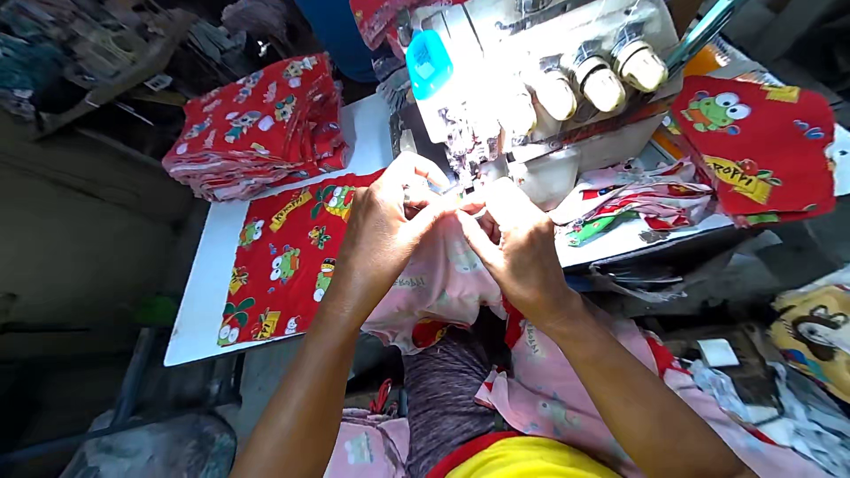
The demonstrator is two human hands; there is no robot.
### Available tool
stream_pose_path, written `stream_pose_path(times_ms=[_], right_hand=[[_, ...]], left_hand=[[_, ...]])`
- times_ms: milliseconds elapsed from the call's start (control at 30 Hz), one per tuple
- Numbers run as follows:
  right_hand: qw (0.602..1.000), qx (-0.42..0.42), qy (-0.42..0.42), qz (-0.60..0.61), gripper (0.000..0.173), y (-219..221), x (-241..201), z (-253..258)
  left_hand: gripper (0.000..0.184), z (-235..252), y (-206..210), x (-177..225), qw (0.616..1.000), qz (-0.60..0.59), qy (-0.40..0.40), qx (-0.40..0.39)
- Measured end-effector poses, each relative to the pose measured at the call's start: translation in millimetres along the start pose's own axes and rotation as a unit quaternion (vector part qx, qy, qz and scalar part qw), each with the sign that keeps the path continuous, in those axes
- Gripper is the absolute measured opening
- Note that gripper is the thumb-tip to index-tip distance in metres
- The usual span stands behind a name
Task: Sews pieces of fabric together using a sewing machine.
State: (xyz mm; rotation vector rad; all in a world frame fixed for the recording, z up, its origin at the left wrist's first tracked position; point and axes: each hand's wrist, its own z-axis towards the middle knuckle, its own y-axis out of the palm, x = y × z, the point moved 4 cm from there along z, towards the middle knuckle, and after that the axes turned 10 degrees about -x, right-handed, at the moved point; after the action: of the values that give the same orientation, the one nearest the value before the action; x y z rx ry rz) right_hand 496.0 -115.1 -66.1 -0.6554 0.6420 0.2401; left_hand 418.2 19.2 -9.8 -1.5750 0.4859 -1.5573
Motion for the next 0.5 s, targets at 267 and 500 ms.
stream_pose_path(times_ms=[267,500], right_hand=[[0.952,-0.009,0.126,0.278,0.01,-6.9,13.4,-2.0],[0.976,-0.037,0.07,0.203,0.035,-9.0,11.8,-12.7]], left_hand=[[0.026,-6.7,-7.2,-2.1,0.999,0.047,0.018,-0.008],[0.017,-10.1,-5.6,-2.7,0.996,0.073,0.047,-0.016]])
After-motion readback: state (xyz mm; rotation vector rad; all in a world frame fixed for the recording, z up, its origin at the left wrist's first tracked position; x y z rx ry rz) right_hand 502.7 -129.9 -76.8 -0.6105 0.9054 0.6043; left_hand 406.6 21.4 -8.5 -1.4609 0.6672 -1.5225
